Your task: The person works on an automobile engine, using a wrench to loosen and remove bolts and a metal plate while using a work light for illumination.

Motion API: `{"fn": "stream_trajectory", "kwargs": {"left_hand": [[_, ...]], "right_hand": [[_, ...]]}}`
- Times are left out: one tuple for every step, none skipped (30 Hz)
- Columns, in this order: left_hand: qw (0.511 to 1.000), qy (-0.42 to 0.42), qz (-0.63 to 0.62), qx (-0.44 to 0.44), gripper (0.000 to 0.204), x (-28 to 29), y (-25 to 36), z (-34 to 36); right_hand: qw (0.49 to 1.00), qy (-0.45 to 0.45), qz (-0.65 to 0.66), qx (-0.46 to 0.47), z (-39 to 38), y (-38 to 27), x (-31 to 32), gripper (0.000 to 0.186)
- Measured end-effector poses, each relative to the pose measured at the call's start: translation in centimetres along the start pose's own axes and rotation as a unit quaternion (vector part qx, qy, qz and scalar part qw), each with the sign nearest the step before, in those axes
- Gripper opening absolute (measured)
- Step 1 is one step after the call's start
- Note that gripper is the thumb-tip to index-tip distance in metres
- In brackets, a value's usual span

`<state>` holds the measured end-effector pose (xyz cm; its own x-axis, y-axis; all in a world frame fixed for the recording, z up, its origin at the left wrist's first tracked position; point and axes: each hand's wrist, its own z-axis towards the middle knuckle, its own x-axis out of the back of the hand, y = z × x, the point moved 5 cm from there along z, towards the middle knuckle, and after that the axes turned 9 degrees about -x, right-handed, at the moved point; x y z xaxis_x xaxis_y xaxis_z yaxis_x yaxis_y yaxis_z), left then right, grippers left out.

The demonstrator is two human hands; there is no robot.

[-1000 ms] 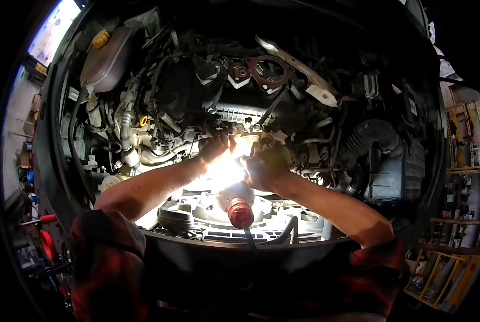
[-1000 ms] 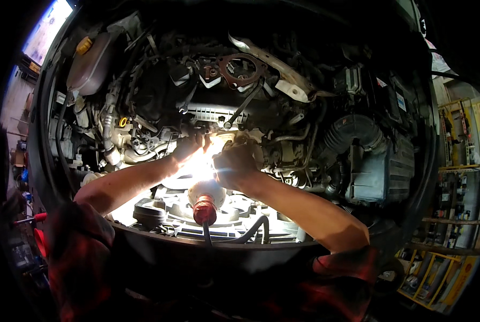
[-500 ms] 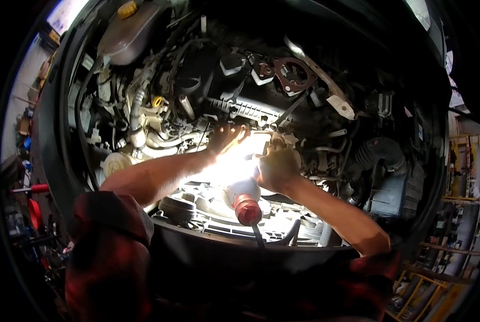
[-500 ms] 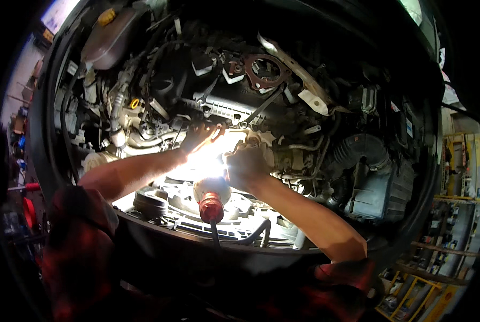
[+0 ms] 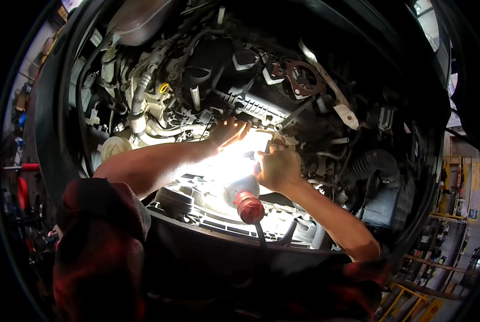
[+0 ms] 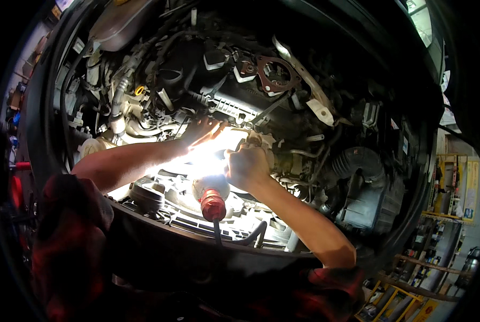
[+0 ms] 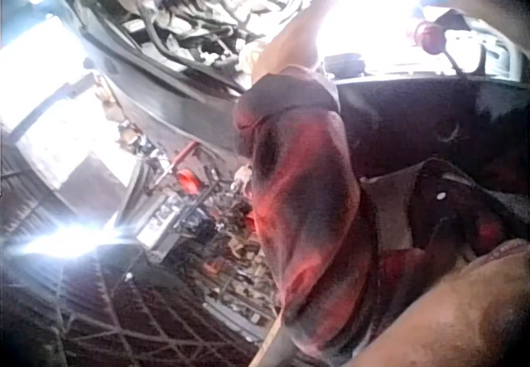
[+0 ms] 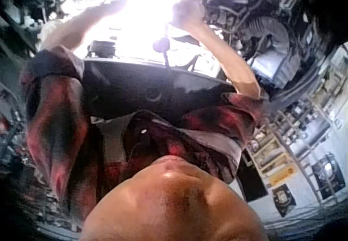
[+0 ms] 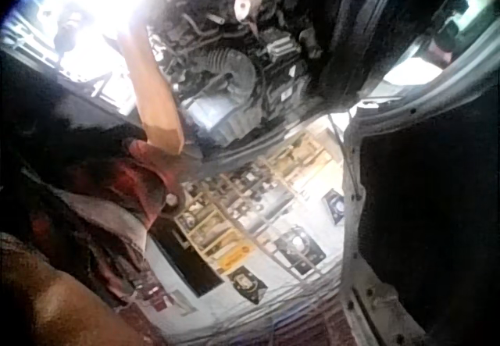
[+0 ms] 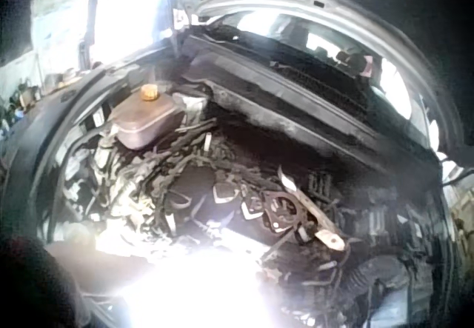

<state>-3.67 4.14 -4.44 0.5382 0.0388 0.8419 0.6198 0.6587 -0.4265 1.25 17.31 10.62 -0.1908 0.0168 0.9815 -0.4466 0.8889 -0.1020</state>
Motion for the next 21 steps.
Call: {"fn": "stream_trajectory", "kwargs": {"left_hand": [[0.999, 0.023, 0.023, -0.005, 0.047, 0.6, 0.0, 0.5], [0.996, 0.012, 0.064, -0.064, 0.050, 1.6, 0.2, 0.6], [0.996, -0.019, 0.065, -0.061, 0.050, 1.5, 0.7, 0.8], [0.995, -0.053, 0.066, -0.057, 0.050, 1.4, 1.1, 0.7], [0.993, -0.086, 0.068, -0.053, 0.051, 1.3, 1.2, 0.6], [0.991, -0.076, 0.093, -0.066, 0.051, 1.6, 1.4, 0.8], [0.988, -0.069, 0.117, -0.073, 0.051, 2.0, 1.5, 0.7], [0.985, -0.063, 0.142, -0.080, 0.052, 2.4, 1.6, 0.6], [0.981, -0.056, 0.166, -0.087, 0.052, 2.7, 1.6, 0.5], [0.973, -0.096, 0.175, -0.119, 0.052, 2.2, 1.5, 0.8], [0.974, -0.071, 0.181, -0.118, 0.051, 1.9, 1.5, 0.8], [0.975, -0.047, 0.187, -0.115, 0.051, 1.3, 1.5, 0.4], [0.975, -0.023, 0.193, -0.111, 0.051, 0.6, 1.4, -0.1], [0.976, 0.027, 0.189, -0.108, 0.050, 0.6, 1.2, 0.3], [0.986, -0.013, 0.134, -0.095, 0.055, 0.0, 1.1, 0.1], [0.993, -0.044, 0.075, -0.083, 0.061, 1.3, 0.7, 1.4], [0.994, -0.080, 0.019, -0.071, 0.066, 2.1, 0.3, 2.0], [0.993, -0.075, -0.011, -0.088, 0.070, 1.9, 0.0, 2.3], [0.994, -0.063, -0.043, -0.076, 0.068, 1.6, -0.3, 2.1], [0.994, -0.054, -0.075, -0.062, 0.067, 0.8, -0.2, 1.5], [0.992, -0.045, -0.107, -0.049, 0.066, 0.1, 0.0, 0.9]], "right_hand": [[1.000, -0.001, 0.000, 0.002, 0.0, 0.2, -0.1, 0.035], [1.000, 0.002, -0.004, 0.003, -0.1, 0.3, 0.0, 0.034], [1.000, 0.005, -0.009, 0.004, -0.1, 0.5, 0.1, 0.034], [1.000, 0.008, -0.012, 0.006, -0.1, 0.4, 0.2, 0.034], [1.000, -0.005, -0.006, 0.003, -0.1, 0.4, 0.1, 0.033], [1.000, -0.017, 0.000, 0.000, -0.1, 0.4, 0.0, 0.033], [1.000, -0.019, 0.000, 0.004, -0.1, 0.3, -0.3, 0.033], [1.000, -0.020, -0.001, 0.006, 0.0, 0.4, -0.5, 0.033], [1.000, -0.007, -0.007, 0.009, 0.0, 0.4, -0.6, 0.033], [1.000, 0.006, -0.013, 0.013, 0.1, 0.4, -0.7, 0.033], [1.000, -0.007, -0.013, 0.008, 0.1, 0.6, -1.0, 0.033], [1.000, -0.022, -0.014, 0.006, 0.3, 0.3, -0.9, 0.034], [0.999, -0.032, -0.011, 0.007, 0.5, 0.0, -0.8, 0.034], [0.999, -0.042, -0.010, 0.003, 0.5, 0.0, -0.6, 0.034], [0.999, -0.048, -0.004, 0.002, 0.6, -0.1, -0.5, 0.034], [0.999, -0.054, -0.003, -0.007, 0.5, 0.4, -0.4, 0.034], [0.999, -0.048, 0.002, -0.009, 0.4, 0.6, -0.3, 0.033], [0.999, -0.042, 0.007, -0.011, 0.4, 0.7, -0.2, 0.032], [0.999, -0.035, 0.011, -0.012, 0.5, 0.7, 0.0, 0.031], [0.999, -0.049, 0.005, -0.009, 0.7, 0.4, 0.0, 0.031], [0.998, -0.063, 0.000, -0.007, 1.0, 0.1, 0.0, 0.032]]}}
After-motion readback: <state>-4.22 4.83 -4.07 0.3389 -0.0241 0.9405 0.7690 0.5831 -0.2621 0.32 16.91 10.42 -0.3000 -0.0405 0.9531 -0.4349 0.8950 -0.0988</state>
